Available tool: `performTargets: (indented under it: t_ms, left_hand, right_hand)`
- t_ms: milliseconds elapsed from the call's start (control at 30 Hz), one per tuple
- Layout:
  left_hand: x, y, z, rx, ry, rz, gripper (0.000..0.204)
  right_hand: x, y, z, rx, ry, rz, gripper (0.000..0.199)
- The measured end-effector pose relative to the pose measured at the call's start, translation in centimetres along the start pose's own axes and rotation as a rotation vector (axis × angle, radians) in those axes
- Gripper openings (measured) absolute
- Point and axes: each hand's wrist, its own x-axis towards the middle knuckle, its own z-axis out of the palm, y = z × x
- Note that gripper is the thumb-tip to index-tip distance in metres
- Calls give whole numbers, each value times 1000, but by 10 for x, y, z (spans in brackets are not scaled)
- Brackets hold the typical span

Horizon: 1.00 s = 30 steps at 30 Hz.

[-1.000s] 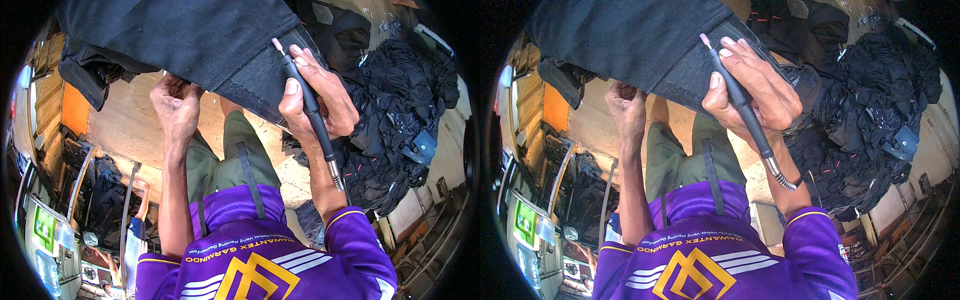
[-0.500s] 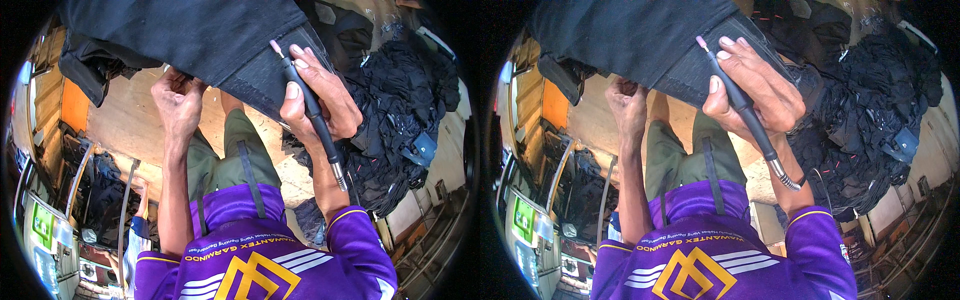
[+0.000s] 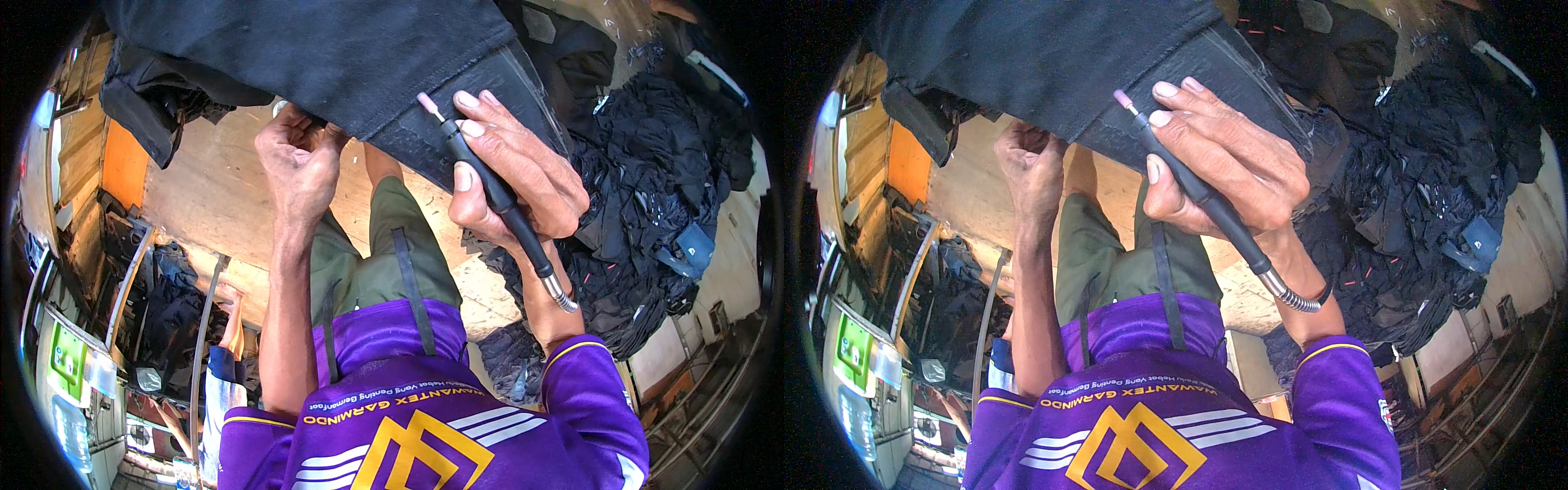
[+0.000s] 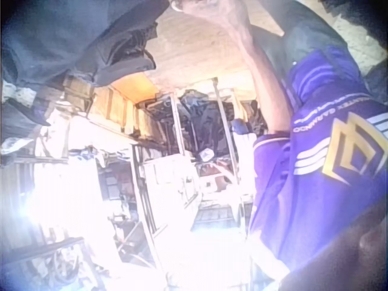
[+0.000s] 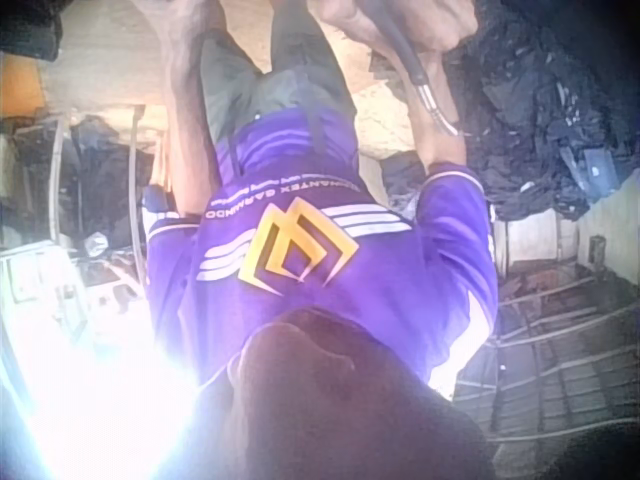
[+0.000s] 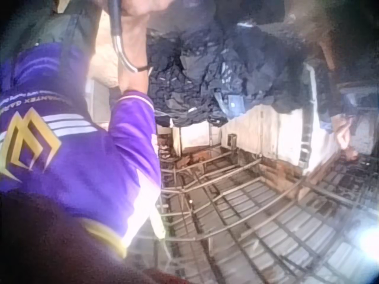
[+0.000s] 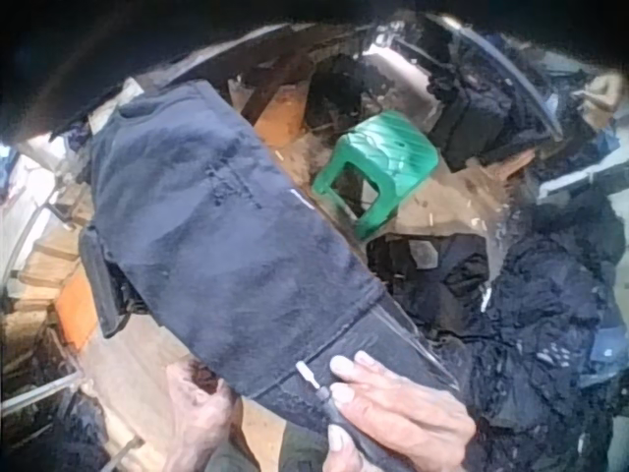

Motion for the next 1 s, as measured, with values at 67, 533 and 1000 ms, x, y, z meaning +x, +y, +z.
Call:
performTargets:
  t_ms: [67, 533, 1000]
  left_hand:
    - [0, -1, 0, 8, 3, -8, 22]
    - [2, 4, -2, -23, -4, -9, 17]
    - [7, 65, -80, 113, -44, -38, 94]
  right_hand:
    - [1, -2, 0, 33, -19, 4, 30]
    - [7, -6, -2, 35, -77, 6, 28]
    - [30, -31, -21, 237, 723, 638, 42]
